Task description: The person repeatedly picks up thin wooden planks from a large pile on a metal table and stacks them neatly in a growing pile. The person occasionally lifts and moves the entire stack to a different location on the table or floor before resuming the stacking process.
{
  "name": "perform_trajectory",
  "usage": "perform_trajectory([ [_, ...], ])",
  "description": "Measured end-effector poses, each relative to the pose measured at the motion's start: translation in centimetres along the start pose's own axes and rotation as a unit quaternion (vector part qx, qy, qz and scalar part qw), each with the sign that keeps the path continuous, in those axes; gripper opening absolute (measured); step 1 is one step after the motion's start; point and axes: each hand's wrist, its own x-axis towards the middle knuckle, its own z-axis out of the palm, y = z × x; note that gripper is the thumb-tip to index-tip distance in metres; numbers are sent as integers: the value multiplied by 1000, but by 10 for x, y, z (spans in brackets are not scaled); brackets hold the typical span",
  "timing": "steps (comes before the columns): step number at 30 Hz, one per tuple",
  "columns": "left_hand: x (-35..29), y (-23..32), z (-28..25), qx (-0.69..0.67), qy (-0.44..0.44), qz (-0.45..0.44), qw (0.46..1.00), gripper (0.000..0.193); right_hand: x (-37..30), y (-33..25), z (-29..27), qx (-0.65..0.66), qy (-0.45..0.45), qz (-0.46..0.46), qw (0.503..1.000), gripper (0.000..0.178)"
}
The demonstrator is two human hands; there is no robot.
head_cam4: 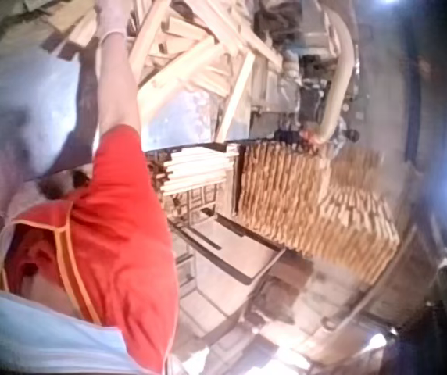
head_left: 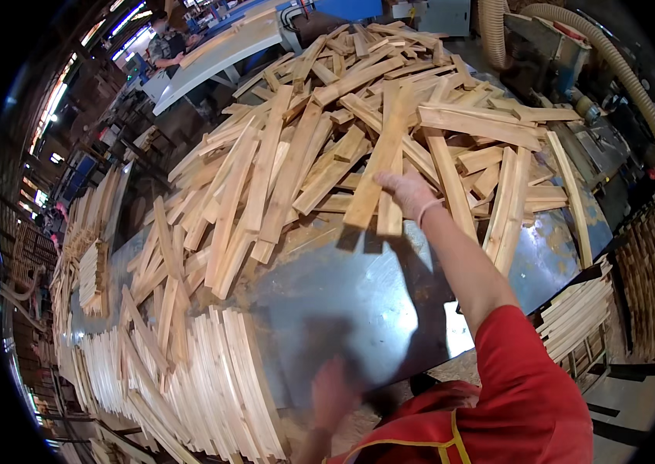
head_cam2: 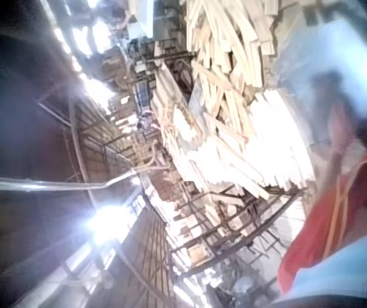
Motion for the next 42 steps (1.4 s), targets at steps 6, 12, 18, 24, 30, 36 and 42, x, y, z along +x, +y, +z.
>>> perform_trajectory([
  [6,41,-53,22,-527,3,34,849,70,-212,87,16,14,-118,14,993,96],
  [12,-41,-57,57,-730,-207,-121,640,72,-321,179,19,-265,-280,224,895,76],
  [18,-111,-57,12,-410,-4,-55,910,70,-318,210,75,-168,-158,218,948,62],
  [24,-166,-81,-43,-18,-6,-254,967,93,-330,221,199,-334,-281,307,846,75],
  [30,-143,-106,-36,69,78,-208,973,81,-336,265,256,-453,-369,297,755,72],
  [36,-67,-170,30,291,219,-157,918,67,-278,166,168,-461,-350,33,815,59],
  [42,-57,-154,15,322,165,-187,913,67,-153,-24,-53,-769,204,-242,556,74],
])
